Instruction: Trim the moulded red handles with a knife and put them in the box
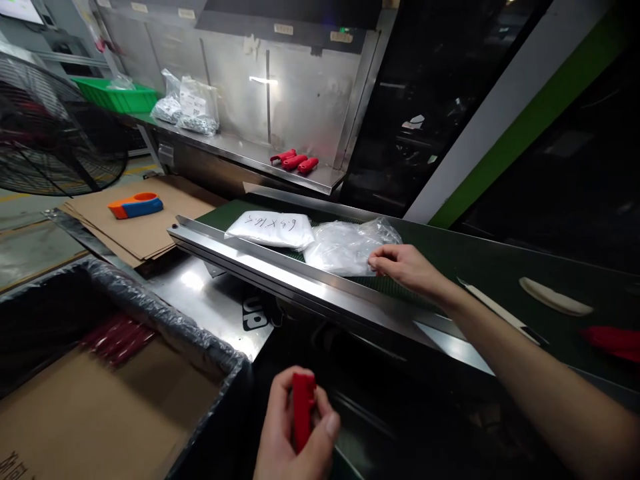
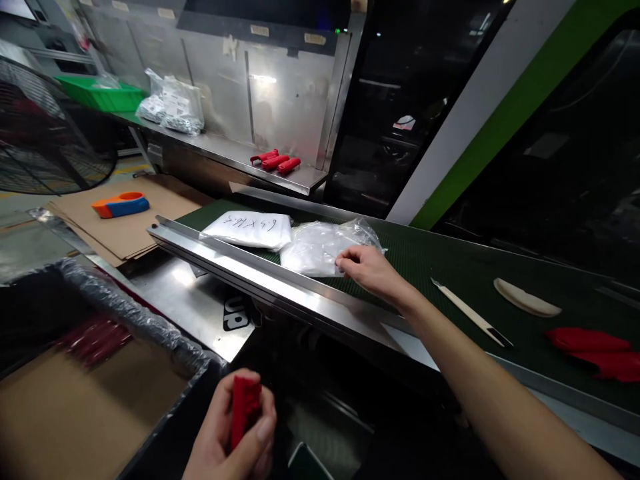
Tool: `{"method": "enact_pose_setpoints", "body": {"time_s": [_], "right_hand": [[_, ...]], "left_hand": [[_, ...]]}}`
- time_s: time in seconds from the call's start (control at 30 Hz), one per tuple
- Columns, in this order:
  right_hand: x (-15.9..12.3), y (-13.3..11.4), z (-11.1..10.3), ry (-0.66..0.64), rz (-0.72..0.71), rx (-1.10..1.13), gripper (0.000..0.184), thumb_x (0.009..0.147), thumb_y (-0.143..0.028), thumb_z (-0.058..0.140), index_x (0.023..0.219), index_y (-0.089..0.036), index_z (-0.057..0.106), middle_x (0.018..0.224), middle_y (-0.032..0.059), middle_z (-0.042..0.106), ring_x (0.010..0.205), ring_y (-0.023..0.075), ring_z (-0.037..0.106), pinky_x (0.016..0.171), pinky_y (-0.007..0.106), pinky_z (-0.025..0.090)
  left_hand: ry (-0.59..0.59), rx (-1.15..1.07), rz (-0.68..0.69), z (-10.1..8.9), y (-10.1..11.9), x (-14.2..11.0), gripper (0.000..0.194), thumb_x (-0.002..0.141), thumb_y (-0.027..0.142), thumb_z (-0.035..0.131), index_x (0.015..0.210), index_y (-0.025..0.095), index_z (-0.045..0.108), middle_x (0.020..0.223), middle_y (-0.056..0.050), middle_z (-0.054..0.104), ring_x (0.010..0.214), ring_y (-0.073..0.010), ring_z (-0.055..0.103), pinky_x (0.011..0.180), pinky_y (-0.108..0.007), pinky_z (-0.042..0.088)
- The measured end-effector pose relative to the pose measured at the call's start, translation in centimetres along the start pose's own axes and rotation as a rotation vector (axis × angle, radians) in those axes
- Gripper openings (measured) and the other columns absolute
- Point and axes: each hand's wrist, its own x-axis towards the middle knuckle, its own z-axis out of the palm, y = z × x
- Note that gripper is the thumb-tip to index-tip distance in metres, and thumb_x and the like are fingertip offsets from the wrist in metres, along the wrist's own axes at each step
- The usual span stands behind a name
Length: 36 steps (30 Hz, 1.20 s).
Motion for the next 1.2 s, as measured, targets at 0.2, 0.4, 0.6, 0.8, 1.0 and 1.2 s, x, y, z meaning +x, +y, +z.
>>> {"method": "enact_pose_setpoints", "body": {"time_s": [0.2,0.4,0.6,0.8,1.0,1.2], "right_hand": [[-10.8,-4.6,3.5,-0.106,0.0,0.241,0.028,0.094,-0.04,0.051,0.077,-0.02,0.06,0.069,-0.0029,0.058,0.064,0.0103,0.053,0.058,0.021,0.041],[-17.3,-3.5,8.4,-0.069,-0.004,0.287,0.03,0.101,-0.034,0.042,0.077,-0.021,0.053,0.071,-0.0042,0.054,0.062,0.0079,0.049,0.057,0.021,0.04],[-19.8,-1.1,9.7,0.127,0.06,0.225,0.025,0.1,-0.032,0.041,0.079,-0.021,0.049,0.071,-0.0026,0.052,0.061,0.0098,0.049,0.058,0.024,0.04],[-21.7,-0.6,8.7,0.291,0.035,0.147,0.021,0.099,-0.025,0.044,0.079,-0.022,0.049,0.072,-0.0028,0.051,0.062,0.0093,0.05,0.061,0.024,0.041],[-22.5,-1.7,7.5,0.182,0.038,0.28,0.013,0.094,-0.034,0.057,0.106,-0.028,0.055,0.085,-0.0043,0.06,0.07,0.0091,0.058,0.064,0.019,0.049],[-22.5,-2.4,7.2,0.052,0.047,0.359,0.008,0.095,-0.03,0.055,0.102,-0.03,0.06,0.088,-0.0058,0.064,0.074,0.0083,0.061,0.066,0.018,0.05]], "left_hand": [[-0.043,-0.023,0.007,3.2,2.4,2.0,0.049,0.076,0.034,0.077,0.109,0.027,0.041,0.092,0.003,0.058,0.047,-0.0016,0.045,0.043,-0.017,0.034],[-0.028,0.061,-0.133,3.2,-0.3,0.6,0.038,0.082,0.031,0.071,0.107,0.023,0.043,0.079,0.004,0.057,0.047,-0.0031,0.046,0.042,-0.016,0.035],[-0.036,0.279,-0.153,2.3,-1.9,-0.1,0.034,0.084,0.028,0.067,0.108,0.027,0.042,0.083,0.006,0.056,0.054,-0.0049,0.049,0.051,-0.018,0.042],[-0.099,0.777,0.095,2.2,-2.1,0.8,0.031,0.089,0.024,0.057,0.115,0.032,0.042,0.089,0.005,0.062,0.076,-0.0107,0.059,0.071,-0.024,0.049],[-0.326,1.162,0.366,1.8,-2.4,1.0,0.07,0.084,0.012,0.054,0.139,0.04,0.021,0.105,-0.002,0.064,0.09,-0.0213,0.064,0.077,-0.037,0.053],[-0.488,1.345,0.608,2.5,-2.7,0.1,0.07,0.088,0.009,0.041,0.145,0.033,0.009,0.105,-0.01,0.063,0.085,-0.0264,0.066,0.064,-0.038,0.055]]}}
